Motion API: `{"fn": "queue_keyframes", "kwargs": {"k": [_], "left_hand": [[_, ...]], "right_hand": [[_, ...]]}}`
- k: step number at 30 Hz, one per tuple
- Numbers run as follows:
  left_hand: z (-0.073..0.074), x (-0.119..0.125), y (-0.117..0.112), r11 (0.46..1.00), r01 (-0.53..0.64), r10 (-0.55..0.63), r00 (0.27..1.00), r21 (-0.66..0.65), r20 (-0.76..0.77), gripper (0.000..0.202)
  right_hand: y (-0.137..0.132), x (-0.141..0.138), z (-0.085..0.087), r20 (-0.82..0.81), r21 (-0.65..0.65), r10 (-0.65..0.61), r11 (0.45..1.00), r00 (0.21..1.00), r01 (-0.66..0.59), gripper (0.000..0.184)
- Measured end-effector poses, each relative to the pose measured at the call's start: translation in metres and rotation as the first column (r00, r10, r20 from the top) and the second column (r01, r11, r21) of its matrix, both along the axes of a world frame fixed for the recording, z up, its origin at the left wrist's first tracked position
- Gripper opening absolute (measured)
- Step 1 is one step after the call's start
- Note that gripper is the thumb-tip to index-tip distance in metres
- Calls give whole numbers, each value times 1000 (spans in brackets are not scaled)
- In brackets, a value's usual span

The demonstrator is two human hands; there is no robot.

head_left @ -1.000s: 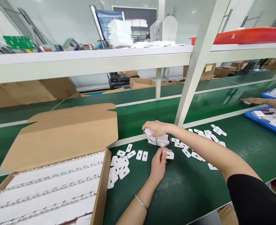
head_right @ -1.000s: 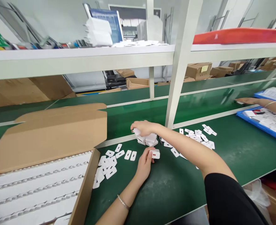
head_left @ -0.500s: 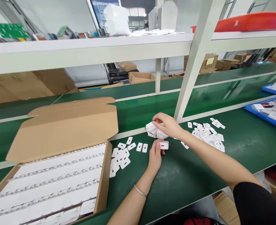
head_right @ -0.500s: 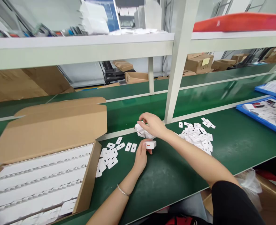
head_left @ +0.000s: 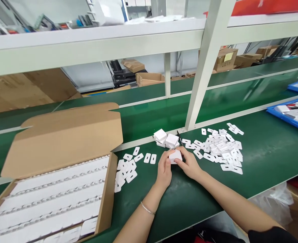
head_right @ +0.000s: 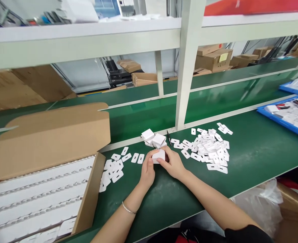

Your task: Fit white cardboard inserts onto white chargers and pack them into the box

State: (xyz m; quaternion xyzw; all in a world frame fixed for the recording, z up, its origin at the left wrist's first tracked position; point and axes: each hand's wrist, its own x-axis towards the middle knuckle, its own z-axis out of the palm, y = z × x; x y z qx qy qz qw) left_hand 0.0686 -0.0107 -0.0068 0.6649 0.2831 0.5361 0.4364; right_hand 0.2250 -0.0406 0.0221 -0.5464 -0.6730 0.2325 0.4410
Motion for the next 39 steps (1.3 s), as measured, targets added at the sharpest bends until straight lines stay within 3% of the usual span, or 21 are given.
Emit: {"fn": "queue_keyframes", "kwargs": {"k": [3, 11, 16, 20, 25, 29, 34, 36, 39], "left_hand": [[0, -1, -1, 999, 36, -36, 999, 17, -36, 41], [4, -7, -2, 999, -30, 35, 993, 45, -113, 41], [2, -6, 1, 995, 63, -68, 996, -82, -58, 46], [-2, -8, 3, 988, 18, -21, 1000, -155, -23, 54], [1, -11, 3, 982, -27, -25, 961, -185, -276, 51], [12, -7, 7, 971, -141, 47, 905, -195, -423, 44], [41, -16, 14, 973, -172, 139, 969, -156, -204, 44], [56, -34, 16, 969, -211, 198, 975, -131, -103, 44], [80, -85, 12, 937, -328, 329, 944, -117, -12, 49]], "right_hand": [[-3, 2, -4, -70, -2, -8, 1000, 998, 8, 46], [-7, -5, -11, -167, -9, 67, 998, 984, -69, 43], [-4, 1, -11, -46, 81, 32, 996, 998, -28, 40], [0, -3, -13, 89, 233, 67, 969, 994, -86, 41], [2, -7, -21, 174, 346, 61, 931, 983, -119, 37], [4, -2, -19, 148, 346, 64, 932, 987, -113, 49], [2, 1, -9, 102, 366, 89, 923, 991, -120, 54], [3, 4, -7, 98, 369, 76, 923, 992, -107, 49], [10, 9, -6, 67, 368, 16, 929, 998, -40, 41]]}}
